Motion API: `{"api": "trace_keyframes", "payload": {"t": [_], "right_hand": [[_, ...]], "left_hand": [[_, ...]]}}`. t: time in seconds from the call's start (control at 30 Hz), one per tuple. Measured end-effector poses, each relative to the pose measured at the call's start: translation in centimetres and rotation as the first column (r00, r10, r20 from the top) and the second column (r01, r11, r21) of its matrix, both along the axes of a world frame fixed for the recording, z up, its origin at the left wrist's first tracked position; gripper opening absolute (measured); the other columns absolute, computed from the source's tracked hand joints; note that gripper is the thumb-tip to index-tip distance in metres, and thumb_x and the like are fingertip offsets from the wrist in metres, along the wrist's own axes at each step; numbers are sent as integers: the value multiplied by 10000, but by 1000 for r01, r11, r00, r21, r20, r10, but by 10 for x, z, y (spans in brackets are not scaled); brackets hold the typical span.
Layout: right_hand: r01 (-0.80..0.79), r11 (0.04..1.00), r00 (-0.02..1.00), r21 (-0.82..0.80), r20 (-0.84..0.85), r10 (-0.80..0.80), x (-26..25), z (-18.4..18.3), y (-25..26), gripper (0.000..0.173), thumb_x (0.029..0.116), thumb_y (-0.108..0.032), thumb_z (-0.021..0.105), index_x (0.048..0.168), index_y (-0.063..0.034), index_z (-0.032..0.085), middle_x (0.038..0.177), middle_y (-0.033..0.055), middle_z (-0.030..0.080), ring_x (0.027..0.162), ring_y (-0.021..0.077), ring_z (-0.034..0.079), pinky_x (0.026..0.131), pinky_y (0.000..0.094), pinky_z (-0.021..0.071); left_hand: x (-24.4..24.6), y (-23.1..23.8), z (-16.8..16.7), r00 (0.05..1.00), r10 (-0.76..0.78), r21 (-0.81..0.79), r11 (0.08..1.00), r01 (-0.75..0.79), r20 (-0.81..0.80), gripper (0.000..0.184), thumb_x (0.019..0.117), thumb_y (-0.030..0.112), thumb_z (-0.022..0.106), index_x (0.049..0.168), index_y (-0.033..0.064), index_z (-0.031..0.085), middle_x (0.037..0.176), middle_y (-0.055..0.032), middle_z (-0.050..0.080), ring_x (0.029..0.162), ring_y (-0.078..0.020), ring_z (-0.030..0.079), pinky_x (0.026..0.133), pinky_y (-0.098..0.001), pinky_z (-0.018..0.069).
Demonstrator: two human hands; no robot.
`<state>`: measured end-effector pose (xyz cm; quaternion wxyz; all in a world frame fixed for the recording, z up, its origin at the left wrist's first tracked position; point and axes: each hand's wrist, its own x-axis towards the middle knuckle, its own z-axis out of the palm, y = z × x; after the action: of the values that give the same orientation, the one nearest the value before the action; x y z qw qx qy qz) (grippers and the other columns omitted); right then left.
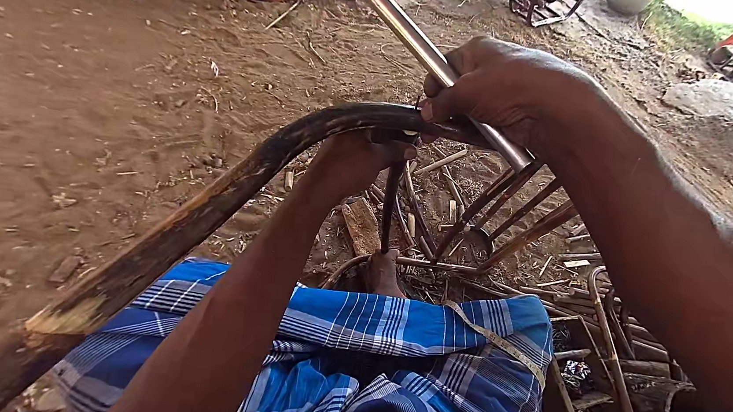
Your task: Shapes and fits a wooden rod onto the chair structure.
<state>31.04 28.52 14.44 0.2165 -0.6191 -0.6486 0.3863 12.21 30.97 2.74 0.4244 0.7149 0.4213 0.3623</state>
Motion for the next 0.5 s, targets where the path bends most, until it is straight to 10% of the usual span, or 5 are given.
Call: {"api": "trace_keyframes", "payload": {"t": [0.17, 0.27, 0.37, 0.5], "right_hand": [[32, 999, 999, -8, -17, -32, -1, 1, 2, 242, 872, -55, 730, 1093, -63, 634, 917, 72, 704, 736, 121, 691, 644, 261, 590], [-3, 1000, 1000, 27, 26, 2, 0, -7, 5, 205, 879, -101, 744, 1058, -83, 645, 869, 48, 695, 699, 106, 660, 618, 269, 557], [-57, 987, 995, 152, 87, 44, -6, -18, 10, 162, 881, -113, 723, 1024, -70, 660, 831, 79, 690, 683, 179, 669, 633, 399, 572], [-22, 947, 993, 320, 113, -15, -3, -23, -16, 228, 1000, -241, 631, 1180, -101, 640, 925, 105, 669, 796, 241, 657, 702, 496, 556]], "left_hand": [[-3, 0, 3, 995, -91, 46, 995, 89, 45, 215, 933, 188, 763, 1143, 157, 736, 1047, 40, 748, 981, -51, 700, 927, -293, 580], [-5, -8, -10, 874, -232, -1, 967, 257, 427, 311, 1062, 279, 510, 1280, 90, 625, 1196, -10, 692, 1152, -127, 635, 1043, -358, 520], [19, -13, -7, 788, 96, -211, 977, 44, 609, 796, 1017, 720, 155, 1234, 129, 642, 1083, -37, 730, 1048, -165, 678, 926, -403, 557], [28, 4, -10, 732, 258, -222, 964, -148, 631, 579, 1081, 490, 269, 1125, 60, 655, 908, -104, 726, 806, -206, 705, 750, -407, 606]]}}
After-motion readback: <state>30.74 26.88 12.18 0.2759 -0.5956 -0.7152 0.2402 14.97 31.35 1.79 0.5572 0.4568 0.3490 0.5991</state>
